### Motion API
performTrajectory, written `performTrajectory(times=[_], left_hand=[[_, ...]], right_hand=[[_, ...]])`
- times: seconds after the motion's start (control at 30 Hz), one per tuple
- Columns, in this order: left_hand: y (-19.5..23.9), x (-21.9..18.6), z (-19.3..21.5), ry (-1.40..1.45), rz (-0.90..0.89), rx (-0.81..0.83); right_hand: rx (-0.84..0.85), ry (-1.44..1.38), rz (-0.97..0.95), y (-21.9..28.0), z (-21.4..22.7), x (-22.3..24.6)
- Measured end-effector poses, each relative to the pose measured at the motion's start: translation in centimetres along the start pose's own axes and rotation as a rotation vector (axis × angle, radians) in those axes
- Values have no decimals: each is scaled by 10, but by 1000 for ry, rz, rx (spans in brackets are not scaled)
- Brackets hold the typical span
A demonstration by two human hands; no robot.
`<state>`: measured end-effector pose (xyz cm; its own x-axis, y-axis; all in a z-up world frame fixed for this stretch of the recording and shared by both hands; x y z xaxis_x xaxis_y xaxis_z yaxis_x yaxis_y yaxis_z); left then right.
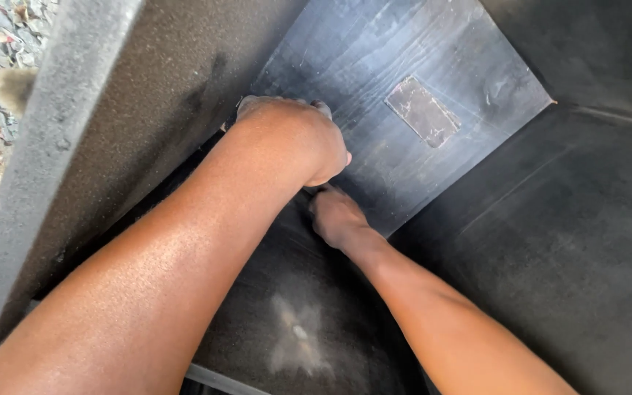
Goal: The person sands the interior surfaces of a black cabinet using a sanding block. They work on the back panel and the vertical divider between compartments, smoothing the painted surface. A green phone is visible resting on the cabinet shelf during the process.
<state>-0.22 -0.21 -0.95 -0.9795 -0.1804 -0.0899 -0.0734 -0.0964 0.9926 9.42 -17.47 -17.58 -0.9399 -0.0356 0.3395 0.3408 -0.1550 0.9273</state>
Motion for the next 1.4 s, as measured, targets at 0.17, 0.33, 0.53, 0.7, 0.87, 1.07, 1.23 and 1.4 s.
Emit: performTrajectory(times=[0.17, 0.33, 0.53, 0.7, 0.87, 1.07, 1.23, 1.4], left_hand=[[-1, 0, 1, 21, -17, -17], [-8, 5, -2, -2, -44, -26], [-9, -10, 2, -8, 48, 15], [-12, -3, 1, -37, 146, 30], [-3, 2, -1, -155, -46, -49], [0, 2, 8, -162, -65, -2], [-9, 5, -3, -78, 66, 97], [-19, 5, -12, -85, -131, -158]], right_hand=[[6, -274, -60, -8, -7, -4], [-55, -104, 50, -16, -16, -14], [-39, -123, 14, -2, 39, 27], [-31, -260, -48, -42, 1, 7], [-67, -401, -145, -47, -17, -38], [-109, -820, -71, -26, -18, 14], [12, -813, -126, 41, 11, 49], [174, -537, -501, 48, -47, -42]])
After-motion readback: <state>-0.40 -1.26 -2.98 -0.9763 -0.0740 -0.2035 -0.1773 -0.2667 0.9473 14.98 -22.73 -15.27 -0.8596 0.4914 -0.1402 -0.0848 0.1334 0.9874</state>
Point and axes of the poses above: each hand's wrist, its own y-axis away from the middle knuckle, its own z-axis out of the back of the hand, x = y × z, the point moved 1 cm from there along -y, towards the middle knuckle, and after that the axes turned 13 degrees about y, right-handed, at the moved point
